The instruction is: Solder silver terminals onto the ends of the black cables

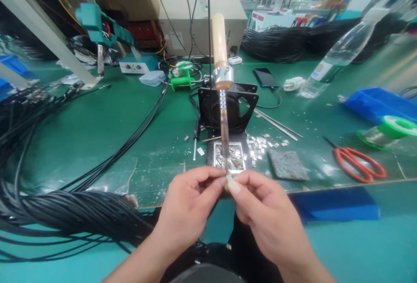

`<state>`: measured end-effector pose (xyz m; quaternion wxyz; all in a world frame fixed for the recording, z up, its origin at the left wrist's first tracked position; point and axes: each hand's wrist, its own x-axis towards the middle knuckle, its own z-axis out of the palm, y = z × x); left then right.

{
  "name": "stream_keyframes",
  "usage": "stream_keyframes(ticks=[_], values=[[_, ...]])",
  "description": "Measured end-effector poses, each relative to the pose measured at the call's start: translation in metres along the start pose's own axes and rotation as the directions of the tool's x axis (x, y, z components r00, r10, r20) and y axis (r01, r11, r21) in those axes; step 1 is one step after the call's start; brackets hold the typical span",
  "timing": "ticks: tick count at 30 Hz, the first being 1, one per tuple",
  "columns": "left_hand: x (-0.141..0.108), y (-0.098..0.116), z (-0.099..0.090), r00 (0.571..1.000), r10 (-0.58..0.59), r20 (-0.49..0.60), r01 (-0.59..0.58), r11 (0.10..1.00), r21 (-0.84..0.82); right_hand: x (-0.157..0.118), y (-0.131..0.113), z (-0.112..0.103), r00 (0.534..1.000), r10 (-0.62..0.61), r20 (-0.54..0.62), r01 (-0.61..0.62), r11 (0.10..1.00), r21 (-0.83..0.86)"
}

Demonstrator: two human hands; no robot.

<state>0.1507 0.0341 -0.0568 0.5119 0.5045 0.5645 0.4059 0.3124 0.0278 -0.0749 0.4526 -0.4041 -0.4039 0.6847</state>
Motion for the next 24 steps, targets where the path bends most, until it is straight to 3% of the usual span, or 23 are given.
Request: stream_keyframes(ticks=[6,12,18,24], values=[[-0.006,0.007,-0.002,0.997,-0.061,0.056,0.062,0.998,-0.014,-0.001,-0.003,-0.003,0.999,0.052,-0.017,-0.052,0.999,0.01],[-0.011,0.007,-0.003,0.998,-0.061,0.011,0.061,0.997,0.043,0.004,-0.009,-0.007,0.999,0.054,-0.009,-0.054,0.995,-0.085],[-0.01,0.006,-0.006,0.998,0.029,-0.053,-0.021,0.99,0.141,0.01,-0.022,-0.004,0.999,-0.041,0.003,0.04,0.958,-0.285],[-0.006,0.007,-0.005,0.996,0.045,-0.079,-0.033,0.988,0.152,0.014,-0.021,0.001,0.996,-0.083,-0.033,0.069,0.948,-0.311]])
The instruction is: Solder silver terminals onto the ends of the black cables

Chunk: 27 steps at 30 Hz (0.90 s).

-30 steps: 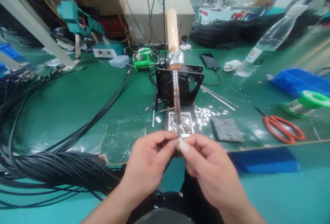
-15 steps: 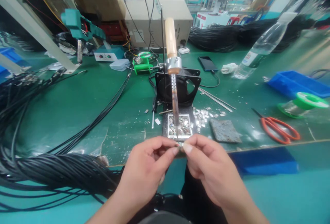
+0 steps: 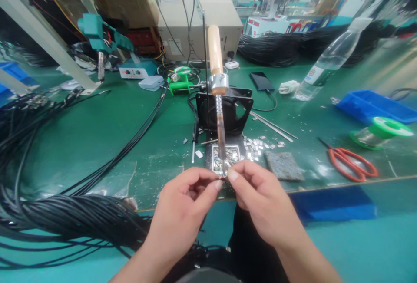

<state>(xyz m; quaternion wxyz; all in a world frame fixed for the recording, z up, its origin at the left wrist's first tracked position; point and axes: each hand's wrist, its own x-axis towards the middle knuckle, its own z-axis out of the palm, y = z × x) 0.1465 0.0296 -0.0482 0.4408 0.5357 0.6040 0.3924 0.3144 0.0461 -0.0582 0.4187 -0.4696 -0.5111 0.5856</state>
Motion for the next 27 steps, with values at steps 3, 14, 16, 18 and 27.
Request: stream_keyframes(ticks=[3,14,16,18,27], values=[[0.0013,0.0012,0.0009,1.0,-0.001,-0.015,0.001,1.0,-0.014,0.001,0.0012,0.0016,1.0,-0.007,-0.007,0.007,1.0,0.008],[-0.0008,-0.0001,0.0021,1.0,0.01,-0.03,-0.012,0.998,-0.059,-0.0007,0.0021,0.0007,1.0,-0.03,-0.008,0.03,0.999,0.035],[-0.0011,-0.0001,0.0019,0.999,0.015,-0.031,-0.016,0.998,-0.056,-0.0003,0.0025,0.001,0.999,-0.036,-0.012,0.036,0.999,0.036],[-0.0012,-0.0001,0.0019,1.0,0.008,-0.025,-0.009,0.998,-0.061,0.0003,0.0031,0.0013,0.999,-0.041,-0.013,0.042,0.998,0.039],[0.0002,-0.0021,0.0024,1.0,-0.02,-0.008,0.019,0.995,-0.1,-0.0003,0.0024,0.0017,0.998,-0.057,-0.015,0.057,0.997,0.043]])
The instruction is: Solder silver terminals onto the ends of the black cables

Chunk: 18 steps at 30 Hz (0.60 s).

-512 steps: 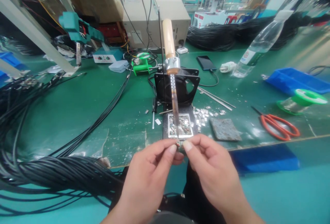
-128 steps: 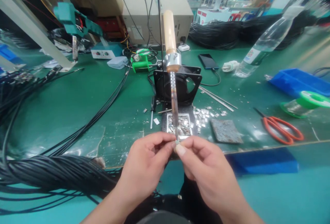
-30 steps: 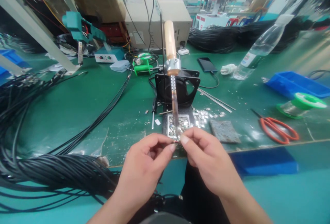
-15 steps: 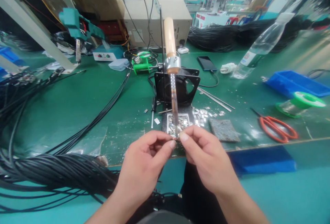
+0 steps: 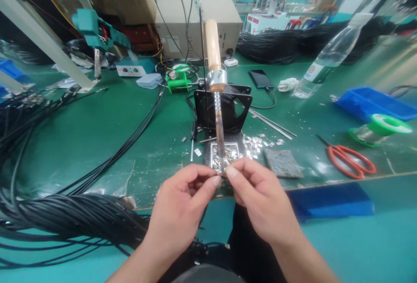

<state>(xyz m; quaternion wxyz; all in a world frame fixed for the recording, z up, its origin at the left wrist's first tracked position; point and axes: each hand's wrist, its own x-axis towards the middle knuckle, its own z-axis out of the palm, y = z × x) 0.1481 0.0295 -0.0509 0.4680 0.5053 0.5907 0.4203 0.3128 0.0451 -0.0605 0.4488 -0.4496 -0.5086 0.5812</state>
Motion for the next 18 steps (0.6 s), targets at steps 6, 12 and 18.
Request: stream_keyframes(ticks=[6,12,18], values=[[0.0008,0.0018,0.0002,1.0,0.007,0.008,-0.007,1.0,0.017,0.0007,0.0002,-0.0004,1.0,0.015,0.0,-0.015,1.0,0.013],[0.0006,-0.0004,-0.0022,0.999,0.043,0.026,-0.045,0.998,0.054,0.0001,0.0013,-0.001,1.0,0.015,-0.002,-0.015,0.999,0.03],[-0.0002,-0.0049,-0.0022,0.997,0.066,0.044,-0.069,0.995,0.067,0.0011,0.001,0.001,1.0,0.018,0.001,-0.018,1.0,0.019]])
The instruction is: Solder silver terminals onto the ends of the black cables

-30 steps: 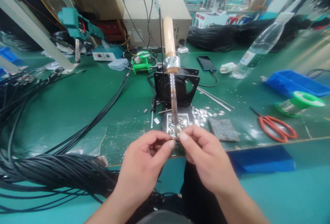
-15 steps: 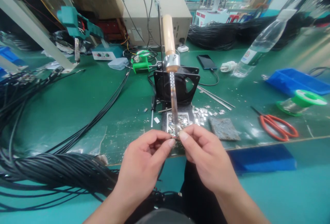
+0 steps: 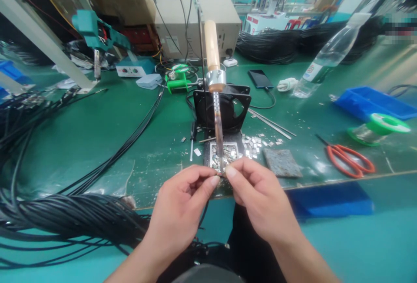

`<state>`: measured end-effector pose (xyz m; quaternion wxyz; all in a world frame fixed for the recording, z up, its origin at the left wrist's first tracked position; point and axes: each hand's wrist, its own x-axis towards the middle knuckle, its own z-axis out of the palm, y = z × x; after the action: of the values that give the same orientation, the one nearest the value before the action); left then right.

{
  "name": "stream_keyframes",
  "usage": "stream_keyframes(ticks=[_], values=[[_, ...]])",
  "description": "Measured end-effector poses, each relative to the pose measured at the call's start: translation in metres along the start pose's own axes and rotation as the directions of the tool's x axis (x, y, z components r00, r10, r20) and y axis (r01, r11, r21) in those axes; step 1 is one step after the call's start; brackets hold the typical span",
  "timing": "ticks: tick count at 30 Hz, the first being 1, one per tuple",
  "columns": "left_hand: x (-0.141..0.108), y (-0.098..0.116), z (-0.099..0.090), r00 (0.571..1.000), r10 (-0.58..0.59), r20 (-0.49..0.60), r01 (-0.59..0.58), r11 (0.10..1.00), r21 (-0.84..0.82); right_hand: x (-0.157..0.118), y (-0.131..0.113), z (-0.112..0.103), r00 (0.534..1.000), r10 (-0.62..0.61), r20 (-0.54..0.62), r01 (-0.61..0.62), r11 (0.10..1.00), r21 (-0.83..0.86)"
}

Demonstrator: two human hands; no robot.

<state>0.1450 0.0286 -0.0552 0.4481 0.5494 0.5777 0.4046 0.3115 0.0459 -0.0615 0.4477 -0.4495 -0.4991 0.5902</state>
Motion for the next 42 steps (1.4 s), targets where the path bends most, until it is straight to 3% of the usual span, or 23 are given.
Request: stream_keyframes(ticks=[8,14,19,28,34,42], values=[[0.0,-0.005,-0.001,0.999,-0.038,0.001,0.038,0.999,0.033,-0.01,-0.002,-0.01,1.0,-0.02,-0.008,0.018,0.972,-0.234],[-0.001,-0.009,0.0,0.999,-0.043,-0.016,0.044,0.999,0.032,-0.018,0.003,-0.014,0.99,-0.127,-0.056,0.103,0.943,-0.316],[-0.001,-0.008,0.001,0.999,-0.037,-0.019,0.038,0.999,0.012,-0.014,0.014,-0.006,0.94,-0.284,-0.191,0.206,0.915,-0.346],[0.001,-0.003,0.003,0.999,-0.04,-0.034,0.039,0.998,-0.045,-0.009,0.025,0.004,0.855,-0.487,-0.179,0.382,0.824,-0.42],[-0.001,-0.001,0.002,0.998,-0.047,-0.033,0.045,0.998,-0.046,-0.009,0.021,0.004,0.838,-0.517,-0.175,0.39,0.79,-0.473],[-0.001,0.002,0.002,0.998,-0.062,-0.025,0.061,0.997,-0.05,-0.01,0.017,0.004,0.851,-0.494,-0.178,0.359,0.794,-0.49]])
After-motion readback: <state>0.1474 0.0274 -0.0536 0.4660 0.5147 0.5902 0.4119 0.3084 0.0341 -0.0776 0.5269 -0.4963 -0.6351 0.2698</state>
